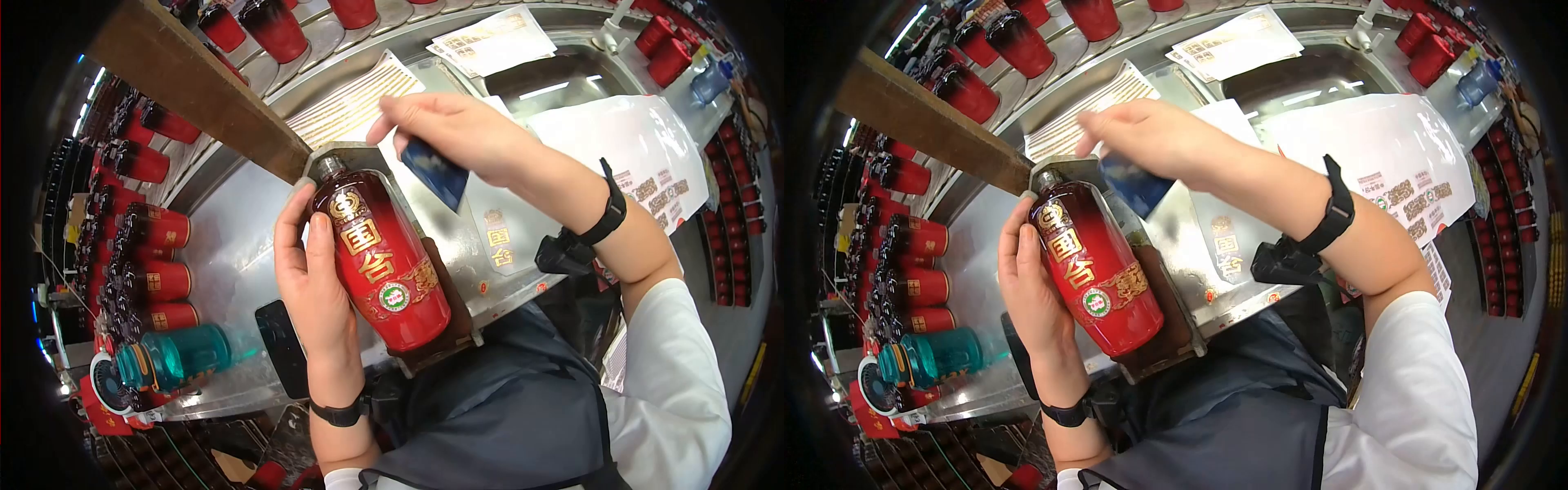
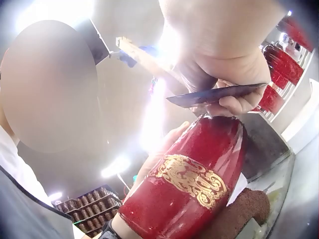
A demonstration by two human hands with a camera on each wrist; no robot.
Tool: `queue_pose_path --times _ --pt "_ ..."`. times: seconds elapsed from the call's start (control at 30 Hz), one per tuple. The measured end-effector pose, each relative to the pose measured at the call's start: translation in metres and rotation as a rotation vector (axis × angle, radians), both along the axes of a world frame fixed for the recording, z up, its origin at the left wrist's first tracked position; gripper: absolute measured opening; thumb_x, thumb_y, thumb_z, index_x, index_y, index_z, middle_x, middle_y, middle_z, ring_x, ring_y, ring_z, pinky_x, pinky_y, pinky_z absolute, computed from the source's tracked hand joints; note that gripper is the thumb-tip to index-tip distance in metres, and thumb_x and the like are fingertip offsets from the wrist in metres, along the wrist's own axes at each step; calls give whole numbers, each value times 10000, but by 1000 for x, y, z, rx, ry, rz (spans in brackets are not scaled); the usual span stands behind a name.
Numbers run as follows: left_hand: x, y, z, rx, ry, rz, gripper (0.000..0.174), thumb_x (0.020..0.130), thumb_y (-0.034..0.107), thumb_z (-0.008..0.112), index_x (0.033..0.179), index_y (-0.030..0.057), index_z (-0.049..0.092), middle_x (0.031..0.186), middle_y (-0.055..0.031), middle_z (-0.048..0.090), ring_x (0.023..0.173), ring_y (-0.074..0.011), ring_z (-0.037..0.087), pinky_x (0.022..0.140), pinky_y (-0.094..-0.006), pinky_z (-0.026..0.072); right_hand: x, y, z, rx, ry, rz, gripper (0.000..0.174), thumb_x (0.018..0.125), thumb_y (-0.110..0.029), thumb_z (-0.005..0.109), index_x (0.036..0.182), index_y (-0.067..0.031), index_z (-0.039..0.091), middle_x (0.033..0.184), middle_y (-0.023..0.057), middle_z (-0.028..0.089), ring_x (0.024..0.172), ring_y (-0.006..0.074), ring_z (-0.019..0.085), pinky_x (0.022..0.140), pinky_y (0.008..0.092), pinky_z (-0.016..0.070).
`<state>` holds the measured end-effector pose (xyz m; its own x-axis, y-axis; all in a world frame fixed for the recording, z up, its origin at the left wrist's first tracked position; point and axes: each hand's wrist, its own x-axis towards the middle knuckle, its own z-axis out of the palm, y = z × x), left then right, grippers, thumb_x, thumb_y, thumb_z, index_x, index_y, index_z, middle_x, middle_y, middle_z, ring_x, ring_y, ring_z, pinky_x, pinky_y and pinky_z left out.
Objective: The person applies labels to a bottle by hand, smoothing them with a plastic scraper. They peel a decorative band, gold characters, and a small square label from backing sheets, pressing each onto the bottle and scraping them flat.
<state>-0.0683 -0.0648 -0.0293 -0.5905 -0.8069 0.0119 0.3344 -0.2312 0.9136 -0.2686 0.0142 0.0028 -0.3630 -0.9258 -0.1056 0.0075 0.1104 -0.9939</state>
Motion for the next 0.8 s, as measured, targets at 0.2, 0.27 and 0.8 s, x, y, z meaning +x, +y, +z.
queue_pose_path --times 0.2,0.27,0.8 --pt "8 3 8 -188 -84 20 408 978 43 546 1373 -19 463 1293 -124 553 1140 -150 553 997 -303 452 -3 20 -1 -3 -251 76 319 933 -140 671 1216 -10 601 1053 35 658 965 80 617 861 227 498" --pt "8 3 9 -247 -103 19 420 971 36 550 1376 -21 460 1307 -127 543 1150 -152 547 1001 -303 446 -2 24 -2 -23 -237 56 297 927 -131 676 1189 -10 608 1043 36 658 956 80 618 856 229 501" --pt "0 -12 3 -465 -207 6 391 859 29 703 1234 5 595 1334 -122 463 1262 -214 471 1089 -342 356 2 -1 3 -139 -219 141 258 910 -110 693 1131 -5 613 1026 44 661 926 87 622 832 239 504"
